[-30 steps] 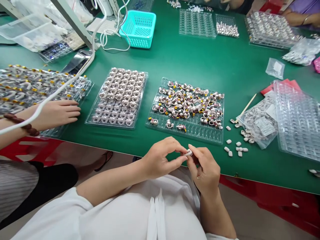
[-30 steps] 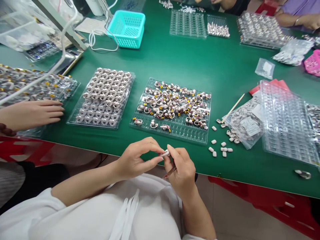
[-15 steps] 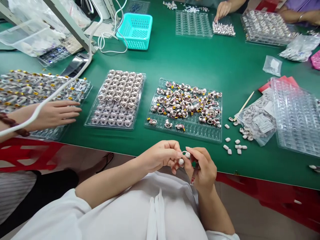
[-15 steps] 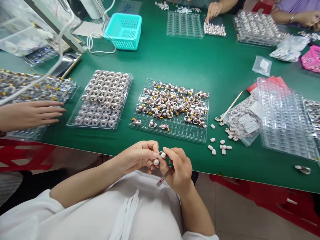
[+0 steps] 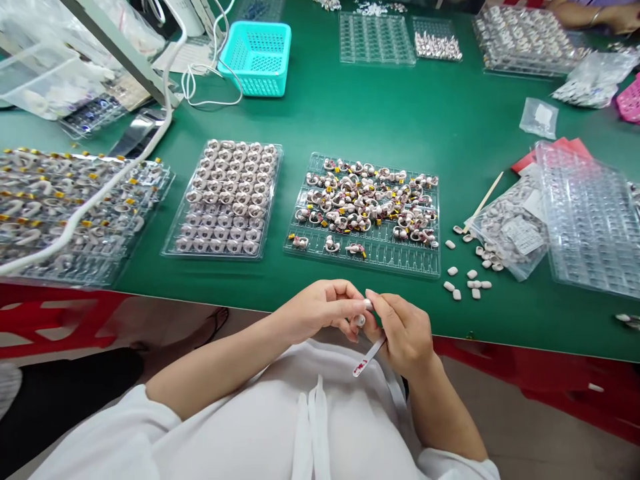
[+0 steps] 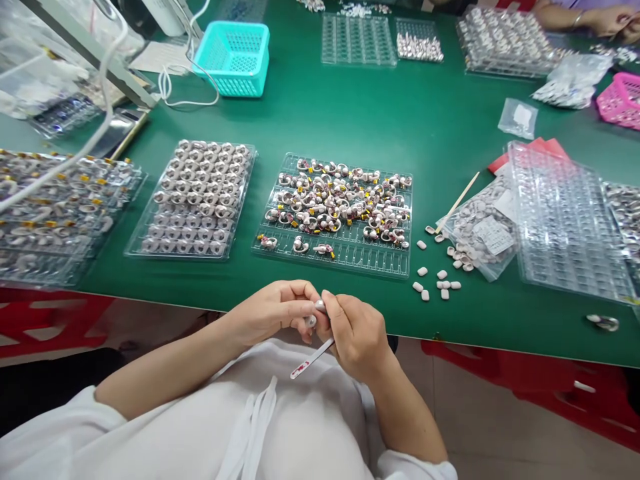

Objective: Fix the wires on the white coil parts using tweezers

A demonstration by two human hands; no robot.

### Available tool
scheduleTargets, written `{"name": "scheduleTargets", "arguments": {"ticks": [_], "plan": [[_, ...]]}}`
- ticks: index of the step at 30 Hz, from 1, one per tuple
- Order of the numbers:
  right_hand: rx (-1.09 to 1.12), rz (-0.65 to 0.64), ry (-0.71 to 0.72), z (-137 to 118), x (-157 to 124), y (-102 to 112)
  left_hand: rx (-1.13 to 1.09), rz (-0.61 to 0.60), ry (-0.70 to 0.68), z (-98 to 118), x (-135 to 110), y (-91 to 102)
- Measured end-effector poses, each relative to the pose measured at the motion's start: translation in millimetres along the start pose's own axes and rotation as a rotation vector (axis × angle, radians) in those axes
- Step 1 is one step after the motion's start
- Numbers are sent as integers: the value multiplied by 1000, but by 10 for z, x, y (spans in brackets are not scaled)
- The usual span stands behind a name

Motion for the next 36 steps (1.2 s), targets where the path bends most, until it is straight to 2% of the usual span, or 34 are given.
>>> {"name": "scheduleTargets", "arguments": {"ticks": [6, 11, 17, 23, 32, 36], "plan": [[66, -20, -39, 1, -1, -10, 88, -11, -61, 46, 9, -27], [80, 23, -63, -10, -8, -15, 66, 15, -29, 12, 15, -1], [56, -21, -26, -23, -36, -21, 5, -18, -4, -56, 40, 13], [40, -30, 31, -64, -35, -34, 109, -5, -40, -34, 28, 24], [61, -45, -20, -61, -6, -58, 160, -58, -83, -46, 30, 18], [158, -31, -81, -54, 4, -68, 123, -53, -82, -66, 28, 32]]}}
Point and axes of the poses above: each hand's wrist, its own x-axis towards the middle knuckle, its own y-axis out of the back of the hand, z = x × y, the point moved 5 cm from there along x, towards the middle knuckle, and after that the axes turned 4 degrees about x, right-handed, at the moved point
